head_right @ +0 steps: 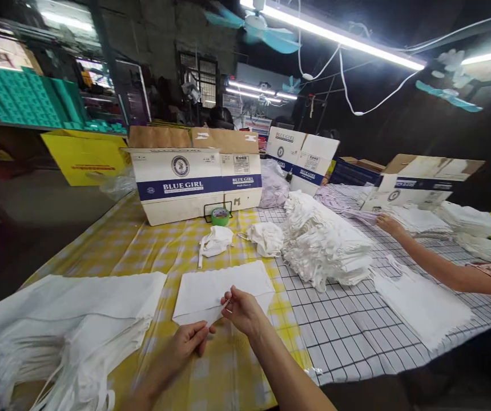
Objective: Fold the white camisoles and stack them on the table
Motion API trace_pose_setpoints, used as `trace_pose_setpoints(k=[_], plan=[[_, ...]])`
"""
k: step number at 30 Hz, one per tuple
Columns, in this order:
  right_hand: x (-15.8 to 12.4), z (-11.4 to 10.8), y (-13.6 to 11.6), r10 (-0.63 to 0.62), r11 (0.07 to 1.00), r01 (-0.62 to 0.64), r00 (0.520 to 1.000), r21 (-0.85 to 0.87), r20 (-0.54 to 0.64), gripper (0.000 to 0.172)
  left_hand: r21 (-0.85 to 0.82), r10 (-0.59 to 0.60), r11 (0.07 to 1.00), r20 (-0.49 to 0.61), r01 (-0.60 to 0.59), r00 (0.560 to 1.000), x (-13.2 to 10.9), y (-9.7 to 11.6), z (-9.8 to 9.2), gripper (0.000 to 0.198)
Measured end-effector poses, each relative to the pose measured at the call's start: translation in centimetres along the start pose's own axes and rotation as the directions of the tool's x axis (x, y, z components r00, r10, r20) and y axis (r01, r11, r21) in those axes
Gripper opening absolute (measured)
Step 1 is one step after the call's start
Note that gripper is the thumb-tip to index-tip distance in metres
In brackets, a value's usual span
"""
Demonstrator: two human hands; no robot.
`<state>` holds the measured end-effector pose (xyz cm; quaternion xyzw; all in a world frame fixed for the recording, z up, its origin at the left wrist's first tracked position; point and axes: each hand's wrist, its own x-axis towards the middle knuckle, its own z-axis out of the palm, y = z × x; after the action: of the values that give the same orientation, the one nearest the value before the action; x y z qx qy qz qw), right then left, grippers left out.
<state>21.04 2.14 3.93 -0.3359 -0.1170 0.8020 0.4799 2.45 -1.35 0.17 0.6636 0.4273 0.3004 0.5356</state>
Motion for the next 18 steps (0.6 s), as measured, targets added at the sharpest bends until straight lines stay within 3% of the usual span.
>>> trace_pose_setpoints(k=[5,10,14,18], plan=[[0.4,-0.3,-1.5,-0.180,0.981,0.183,0.982,0.059,-0.054,0.017,0.032,-0.005,0.999,-0.005,0.005,1.000,0.2,0.4,-0.1,0.048],[0.4,-0.8,-3.5,-0.342,0.934,0.348,0.936,0.079,-0.083,0.024,0.049,-0.098,0.994,-0.008,0.098,0.995,0.1,1.3,-0.2,0.053],[-0.5,-0.6,-4.3,-0.413,0.908,0.416,0.908,0.052,-0.072,0.027,0.055,-0.095,0.994,-0.014,0.095,0.995,0.1,1.2,-0.1,0.054],[-1.7,0.1,-3.1,-0.415,0.909,0.415,0.909,-0.038,-0.017,0.027,0.040,-0.059,0.998,0.028,0.058,0.998,0.8,0.2,-0.5,0.048]])
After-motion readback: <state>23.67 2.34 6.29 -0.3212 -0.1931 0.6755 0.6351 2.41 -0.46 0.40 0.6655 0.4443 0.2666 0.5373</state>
